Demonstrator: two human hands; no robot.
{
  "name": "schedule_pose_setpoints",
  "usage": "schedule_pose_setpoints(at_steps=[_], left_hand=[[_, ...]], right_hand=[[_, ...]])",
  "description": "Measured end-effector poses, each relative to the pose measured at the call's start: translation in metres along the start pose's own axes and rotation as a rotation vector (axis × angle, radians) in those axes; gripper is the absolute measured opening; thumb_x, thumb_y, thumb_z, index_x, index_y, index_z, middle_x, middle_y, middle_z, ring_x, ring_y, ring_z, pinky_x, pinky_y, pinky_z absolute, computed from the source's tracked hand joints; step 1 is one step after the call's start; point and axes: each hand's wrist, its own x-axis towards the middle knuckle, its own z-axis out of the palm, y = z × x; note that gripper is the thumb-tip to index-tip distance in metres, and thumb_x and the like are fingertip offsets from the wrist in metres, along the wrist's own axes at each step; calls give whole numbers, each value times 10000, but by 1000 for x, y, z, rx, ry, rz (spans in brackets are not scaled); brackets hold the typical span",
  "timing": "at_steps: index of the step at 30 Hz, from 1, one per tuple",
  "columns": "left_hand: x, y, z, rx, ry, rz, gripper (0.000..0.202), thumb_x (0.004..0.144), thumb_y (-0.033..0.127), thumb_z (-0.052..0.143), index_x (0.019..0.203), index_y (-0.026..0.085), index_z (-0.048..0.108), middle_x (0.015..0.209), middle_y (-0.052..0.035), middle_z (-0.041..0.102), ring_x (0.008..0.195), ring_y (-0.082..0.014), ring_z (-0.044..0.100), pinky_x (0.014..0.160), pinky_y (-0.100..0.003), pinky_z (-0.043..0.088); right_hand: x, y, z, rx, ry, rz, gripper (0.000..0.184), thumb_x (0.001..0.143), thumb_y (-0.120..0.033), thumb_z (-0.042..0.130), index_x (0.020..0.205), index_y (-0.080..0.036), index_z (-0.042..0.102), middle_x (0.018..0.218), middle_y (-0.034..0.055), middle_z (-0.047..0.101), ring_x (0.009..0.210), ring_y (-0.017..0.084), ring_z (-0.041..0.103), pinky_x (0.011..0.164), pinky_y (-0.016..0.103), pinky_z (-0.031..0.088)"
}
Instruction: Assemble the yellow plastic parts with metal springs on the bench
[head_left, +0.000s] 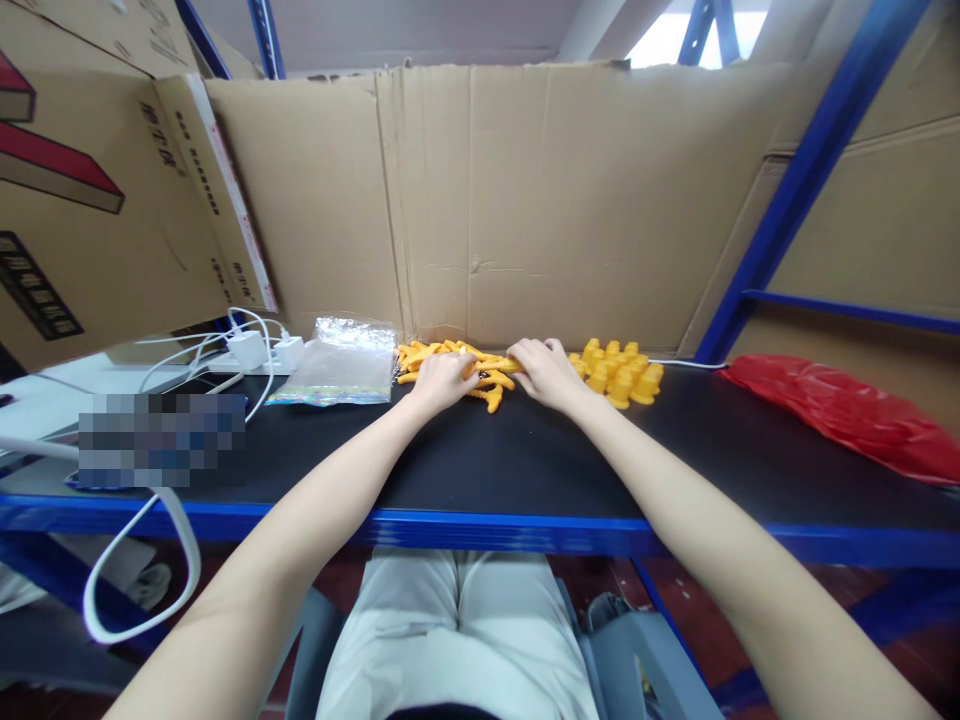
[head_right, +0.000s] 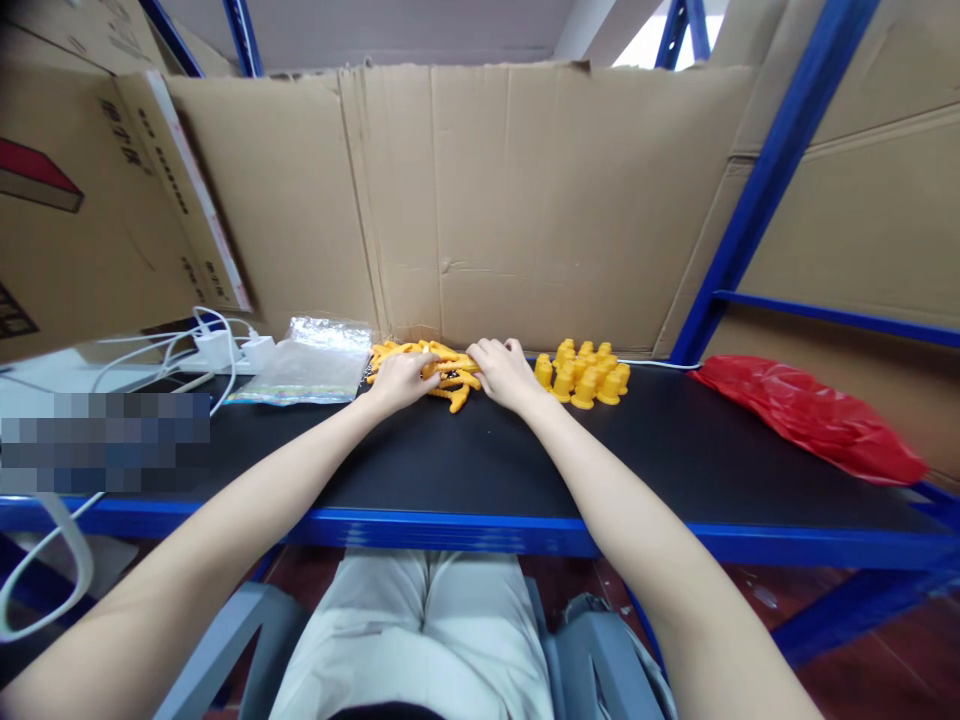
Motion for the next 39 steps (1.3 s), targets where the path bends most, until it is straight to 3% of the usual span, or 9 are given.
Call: schedule_pose_setpoints(at_steps=[12, 23, 31, 39], left_hand=[[0, -4, 0, 15, -16, -40, 327, 820, 313, 493, 1088, 201, 643, 942, -78, 688, 891, -220, 610, 739, -300, 409], [2, 0, -1, 17, -6, -66, 340, 823, 337, 500, 1102, 202, 642, 936, -81, 686, 894, -222, 611, 740, -299, 417], [1, 3, -3, 13, -6, -46, 322, 830, 354, 490, 1079, 218, 643, 877, -65, 689, 832, -213, 619, 698, -288, 409], [1, -1, -2, 49, -1, -52, 313, 828, 330, 477, 1061, 210, 647, 894, -77, 685, 859, -220, 614, 704, -293, 412]], right_hand=[[-2, 2, 7, 120, -53, 31, 285, 937, -315, 394, 1123, -163, 546, 1028, 90, 638, 943, 218, 540, 791, 332, 279], [0, 4, 1, -16, 30, -6, 191, 892, -181, 429, 1043, -147, 541, 1029, 111, 614, 958, 244, 496, 825, 371, 261], [0, 3, -2, -94, 30, 66, 185, 841, -98, 410, 988, -148, 511, 987, 118, 597, 917, 247, 486, 821, 370, 264], [-2, 5, -2, -17, 21, 0, 184, 875, -269, 479, 1009, -156, 534, 999, 108, 601, 919, 239, 495, 831, 358, 280]])
